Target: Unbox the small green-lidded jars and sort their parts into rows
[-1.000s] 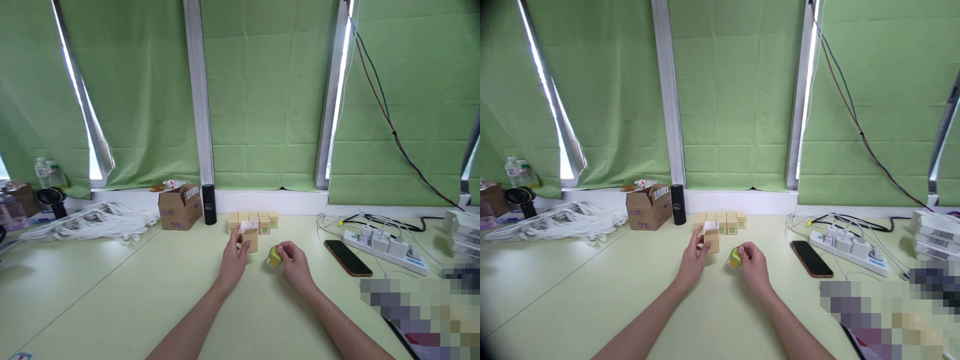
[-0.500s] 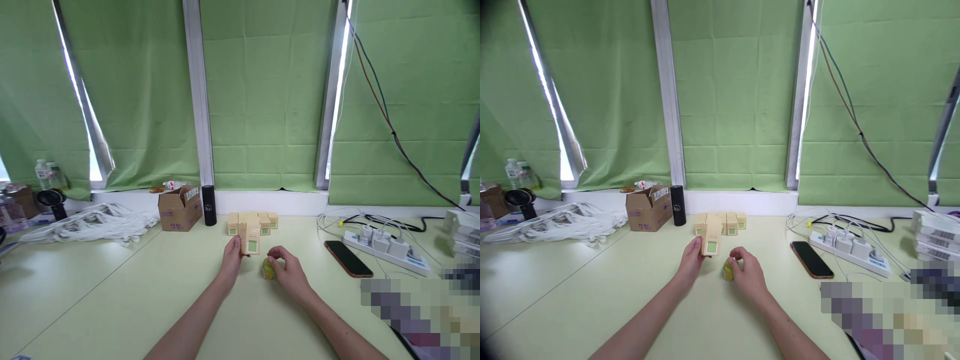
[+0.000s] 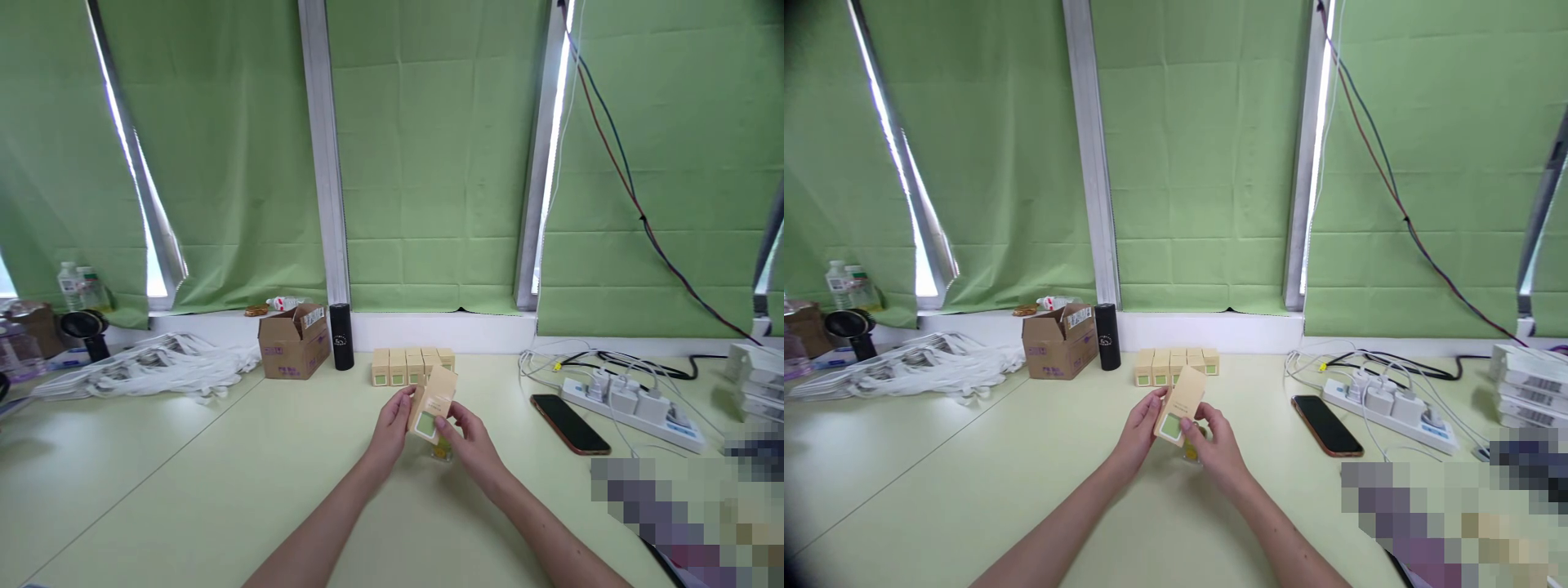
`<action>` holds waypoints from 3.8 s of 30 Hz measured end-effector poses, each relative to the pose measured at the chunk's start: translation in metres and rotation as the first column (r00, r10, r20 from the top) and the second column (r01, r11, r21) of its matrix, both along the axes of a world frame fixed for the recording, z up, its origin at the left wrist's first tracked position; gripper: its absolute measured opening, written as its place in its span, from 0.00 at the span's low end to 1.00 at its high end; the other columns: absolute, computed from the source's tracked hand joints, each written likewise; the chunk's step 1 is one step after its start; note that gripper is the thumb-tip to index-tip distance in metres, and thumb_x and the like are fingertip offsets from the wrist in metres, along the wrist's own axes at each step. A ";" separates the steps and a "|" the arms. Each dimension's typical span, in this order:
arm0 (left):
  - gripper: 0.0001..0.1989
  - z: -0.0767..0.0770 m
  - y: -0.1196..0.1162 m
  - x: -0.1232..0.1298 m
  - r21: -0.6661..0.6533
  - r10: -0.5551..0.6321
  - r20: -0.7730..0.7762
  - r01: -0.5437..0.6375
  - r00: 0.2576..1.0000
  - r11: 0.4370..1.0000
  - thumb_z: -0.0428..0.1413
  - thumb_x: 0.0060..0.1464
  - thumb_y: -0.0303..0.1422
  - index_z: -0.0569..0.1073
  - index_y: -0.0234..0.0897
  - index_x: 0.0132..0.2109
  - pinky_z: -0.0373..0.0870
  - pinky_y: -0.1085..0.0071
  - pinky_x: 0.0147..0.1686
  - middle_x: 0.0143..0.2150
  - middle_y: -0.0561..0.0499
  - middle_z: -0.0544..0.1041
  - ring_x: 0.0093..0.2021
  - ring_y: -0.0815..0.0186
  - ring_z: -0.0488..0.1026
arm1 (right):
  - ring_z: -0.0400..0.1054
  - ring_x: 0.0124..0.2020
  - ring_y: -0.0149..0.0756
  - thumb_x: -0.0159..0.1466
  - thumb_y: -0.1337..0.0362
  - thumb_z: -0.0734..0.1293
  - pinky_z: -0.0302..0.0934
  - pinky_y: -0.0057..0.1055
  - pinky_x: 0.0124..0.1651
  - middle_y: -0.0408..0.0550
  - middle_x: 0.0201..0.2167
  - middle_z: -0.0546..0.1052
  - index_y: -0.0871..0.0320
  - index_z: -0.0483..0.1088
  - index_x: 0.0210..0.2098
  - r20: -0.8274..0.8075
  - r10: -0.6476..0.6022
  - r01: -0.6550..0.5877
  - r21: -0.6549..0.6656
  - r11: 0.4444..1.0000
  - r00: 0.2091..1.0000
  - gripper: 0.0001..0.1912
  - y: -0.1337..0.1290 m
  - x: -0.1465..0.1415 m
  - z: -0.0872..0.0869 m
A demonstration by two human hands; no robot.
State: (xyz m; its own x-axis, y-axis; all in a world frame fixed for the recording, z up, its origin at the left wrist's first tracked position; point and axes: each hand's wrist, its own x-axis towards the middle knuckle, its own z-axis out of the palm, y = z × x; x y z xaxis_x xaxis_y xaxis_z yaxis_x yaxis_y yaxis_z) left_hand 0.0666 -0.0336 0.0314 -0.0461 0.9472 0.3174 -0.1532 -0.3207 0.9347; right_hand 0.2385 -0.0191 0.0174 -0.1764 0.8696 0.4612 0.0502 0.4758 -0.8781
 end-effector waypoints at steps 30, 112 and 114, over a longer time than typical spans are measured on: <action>0.25 0.001 -0.015 0.003 0.314 0.060 -0.359 0.060 0.931 0.947 0.54 0.66 0.43 0.65 0.38 0.65 0.66 0.53 0.63 0.65 0.38 0.71 0.63 0.50 0.70 | 0.75 0.41 0.45 0.60 0.41 0.72 0.63 0.35 0.43 0.50 0.39 0.82 0.57 0.76 0.47 -0.140 -0.051 0.033 -0.133 0.991 0.989 0.27 0.005 -0.002 0.000; 0.29 0.005 -0.019 0.004 0.243 0.081 -0.319 -0.001 0.944 0.970 0.58 0.62 0.50 0.67 0.41 0.65 0.70 0.57 0.58 0.64 0.41 0.73 0.61 0.50 0.72 | 0.77 0.43 0.54 0.52 0.36 0.76 0.71 0.43 0.46 0.57 0.42 0.84 0.58 0.81 0.42 -0.375 0.135 -0.236 -0.239 0.942 0.917 0.33 -0.013 0.000 0.020; 0.30 0.004 -0.018 0.001 0.236 0.030 -0.274 0.037 0.961 0.971 0.58 0.63 0.49 0.65 0.41 0.66 0.69 0.57 0.58 0.62 0.40 0.74 0.61 0.50 0.72 | 0.77 0.42 0.54 0.50 0.36 0.77 0.71 0.44 0.46 0.58 0.42 0.84 0.59 0.81 0.42 -0.390 0.096 -0.210 -0.259 0.943 0.916 0.34 -0.012 0.001 0.021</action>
State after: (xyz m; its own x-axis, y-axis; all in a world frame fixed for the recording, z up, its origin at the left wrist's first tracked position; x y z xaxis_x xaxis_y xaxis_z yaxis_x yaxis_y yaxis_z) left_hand 0.0671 -0.0517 0.0355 0.0780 0.8431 0.5320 0.0963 -0.5375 0.8377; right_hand 0.2395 -0.0313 0.0388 -0.1855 0.9500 0.2511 -0.3550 0.1735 -0.9186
